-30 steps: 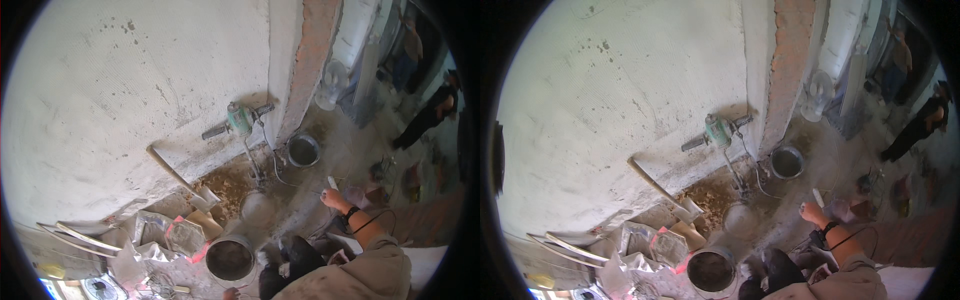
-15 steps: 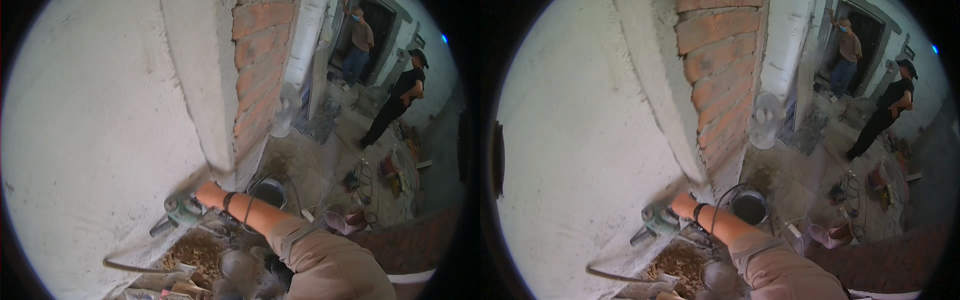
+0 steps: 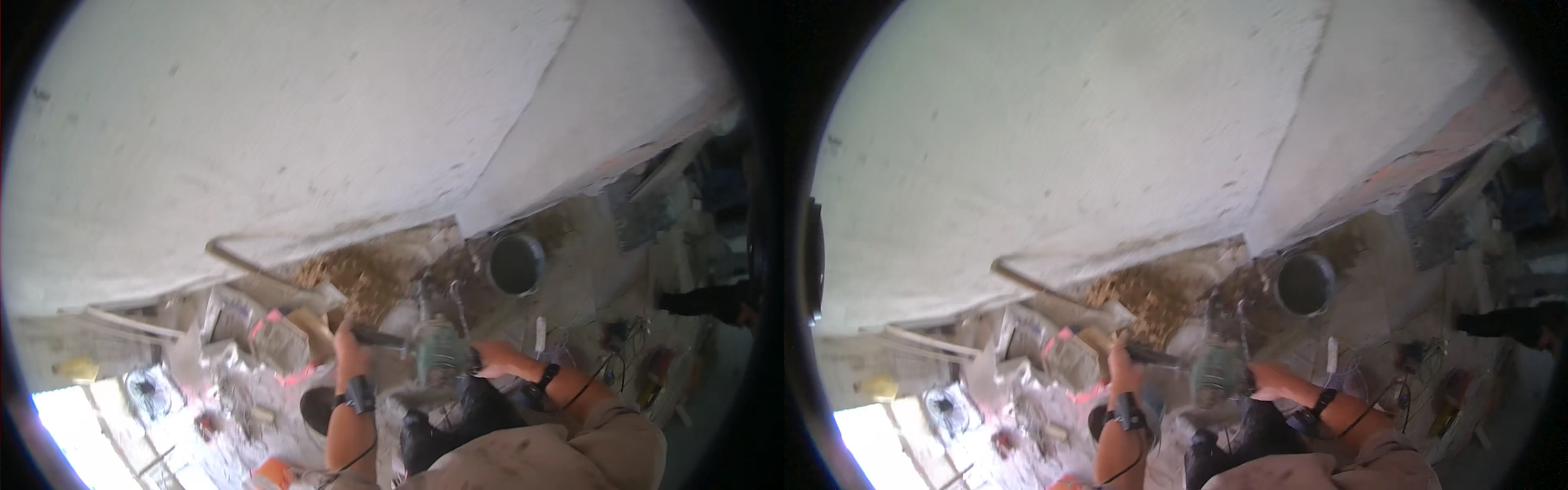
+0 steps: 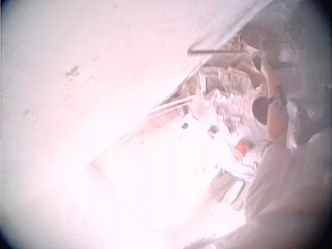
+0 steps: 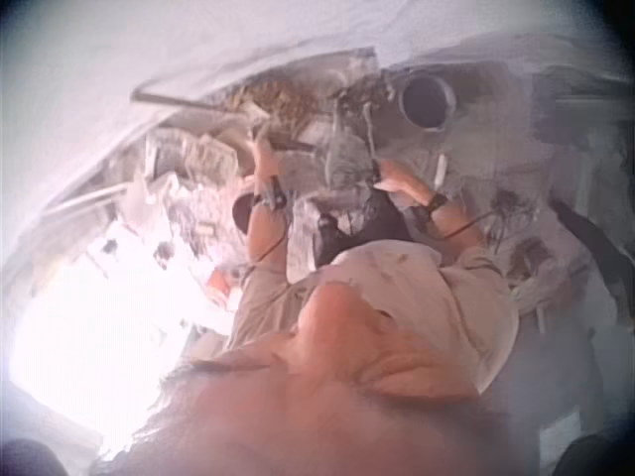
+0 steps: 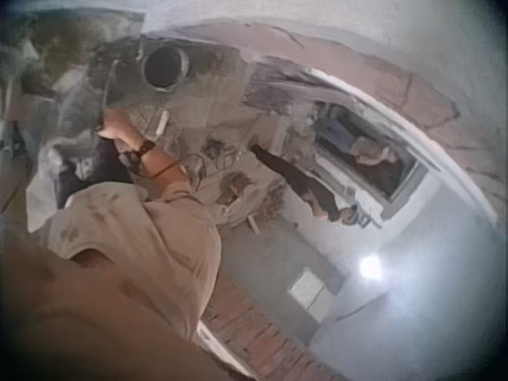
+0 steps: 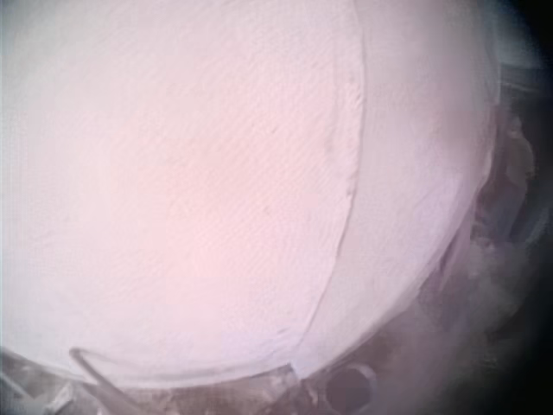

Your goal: Mixing mortar and then measuring and positioning a large floor tile on a manual tile cutter.

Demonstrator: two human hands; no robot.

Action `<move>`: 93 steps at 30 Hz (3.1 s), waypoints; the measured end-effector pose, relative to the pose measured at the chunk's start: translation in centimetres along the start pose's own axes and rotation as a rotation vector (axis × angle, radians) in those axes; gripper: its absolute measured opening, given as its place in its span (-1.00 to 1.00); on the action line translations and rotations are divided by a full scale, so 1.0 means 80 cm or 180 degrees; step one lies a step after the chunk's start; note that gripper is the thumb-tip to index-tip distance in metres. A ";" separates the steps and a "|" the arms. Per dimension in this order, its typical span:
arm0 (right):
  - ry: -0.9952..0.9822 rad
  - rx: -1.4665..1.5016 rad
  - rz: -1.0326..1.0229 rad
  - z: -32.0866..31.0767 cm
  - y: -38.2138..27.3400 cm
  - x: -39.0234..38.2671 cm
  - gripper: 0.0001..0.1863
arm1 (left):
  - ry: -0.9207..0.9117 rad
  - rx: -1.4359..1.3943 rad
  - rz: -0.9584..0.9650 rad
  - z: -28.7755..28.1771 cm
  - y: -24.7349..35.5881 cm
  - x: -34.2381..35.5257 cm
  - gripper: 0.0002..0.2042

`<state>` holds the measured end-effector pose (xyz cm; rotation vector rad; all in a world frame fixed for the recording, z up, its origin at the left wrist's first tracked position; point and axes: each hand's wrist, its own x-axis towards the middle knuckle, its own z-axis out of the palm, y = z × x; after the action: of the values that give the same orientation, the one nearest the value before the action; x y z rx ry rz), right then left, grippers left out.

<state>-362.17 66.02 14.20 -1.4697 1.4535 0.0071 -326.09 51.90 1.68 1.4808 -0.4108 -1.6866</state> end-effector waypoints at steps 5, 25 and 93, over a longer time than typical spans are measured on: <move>0.0034 -0.0157 0.0011 0.098 0.043 -0.057 -0.38 | 0.0401 -0.2063 -0.1097 0.062 0.040 -0.144 -0.92; -0.0501 -0.2089 -0.1658 0.098 -0.351 -0.229 -0.51 | -0.0412 -0.2532 0.1177 -0.214 0.135 -0.680 -0.81; -0.1601 -0.3954 -0.1644 0.313 -0.400 -0.012 -0.84 | -0.0668 0.3359 -0.0311 -0.404 -0.155 -0.534 -0.67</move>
<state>-323.33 74.40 22.78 -2.5281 0.5397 1.0345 -302.51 100.33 12.81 2.0428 -1.5329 -1.7828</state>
